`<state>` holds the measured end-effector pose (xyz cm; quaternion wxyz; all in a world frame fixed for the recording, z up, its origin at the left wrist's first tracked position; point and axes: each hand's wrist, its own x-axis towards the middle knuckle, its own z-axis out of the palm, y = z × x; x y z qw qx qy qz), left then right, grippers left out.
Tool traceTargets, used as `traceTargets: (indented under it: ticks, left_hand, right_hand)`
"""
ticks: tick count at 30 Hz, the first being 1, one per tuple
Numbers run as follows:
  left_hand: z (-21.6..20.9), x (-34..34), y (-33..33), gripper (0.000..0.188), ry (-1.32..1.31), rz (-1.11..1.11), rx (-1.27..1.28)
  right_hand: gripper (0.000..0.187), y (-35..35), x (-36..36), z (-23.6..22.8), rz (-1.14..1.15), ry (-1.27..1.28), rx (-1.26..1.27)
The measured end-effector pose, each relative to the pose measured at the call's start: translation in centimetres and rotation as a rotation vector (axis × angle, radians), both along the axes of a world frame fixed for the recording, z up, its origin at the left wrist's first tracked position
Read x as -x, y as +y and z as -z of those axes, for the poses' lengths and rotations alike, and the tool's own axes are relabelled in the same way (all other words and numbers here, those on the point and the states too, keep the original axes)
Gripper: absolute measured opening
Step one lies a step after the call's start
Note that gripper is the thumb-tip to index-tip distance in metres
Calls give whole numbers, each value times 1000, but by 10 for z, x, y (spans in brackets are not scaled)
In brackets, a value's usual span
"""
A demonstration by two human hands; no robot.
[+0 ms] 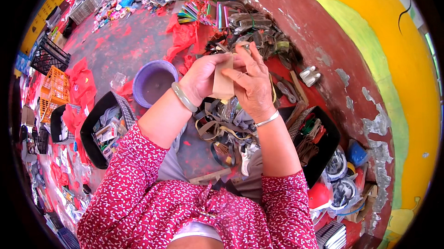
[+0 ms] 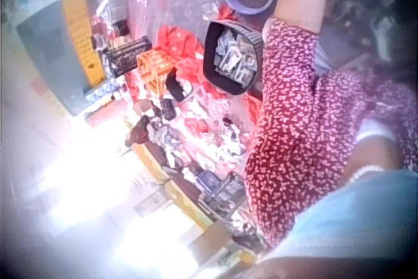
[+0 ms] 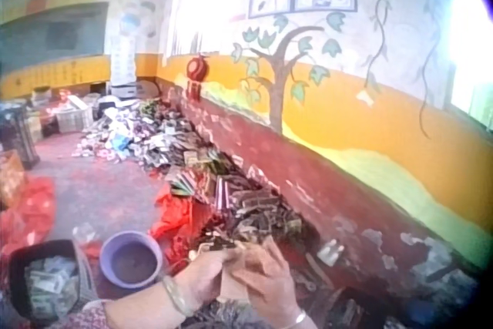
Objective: The person sorts through scrap materials on the floor, uses a cloth to wipe down a brown strap and then a black strap, and rinses the cloth in a bucket of water.
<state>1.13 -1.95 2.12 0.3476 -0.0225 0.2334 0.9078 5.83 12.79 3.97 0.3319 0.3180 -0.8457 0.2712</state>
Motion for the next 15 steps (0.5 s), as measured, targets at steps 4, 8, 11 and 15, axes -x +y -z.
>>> traceTargets:
  ticks: [4,8,11,15]
  left_hand:
    - [24,11,-4,38,-109,-26,-45]
    - [33,40,-13,32,-279,-334,64]
    - [42,51,-28,25,-278,-413,45]
    - [45,52,-28,26,-289,-417,106]
  right_hand:
    - [21,5,-16,-10,-206,-212,81]
    - [19,15,-37,-24,-523,-480,190]
    - [18,12,-51,-33,-663,-622,374]
    - [20,26,-52,-38,-791,-952,485]
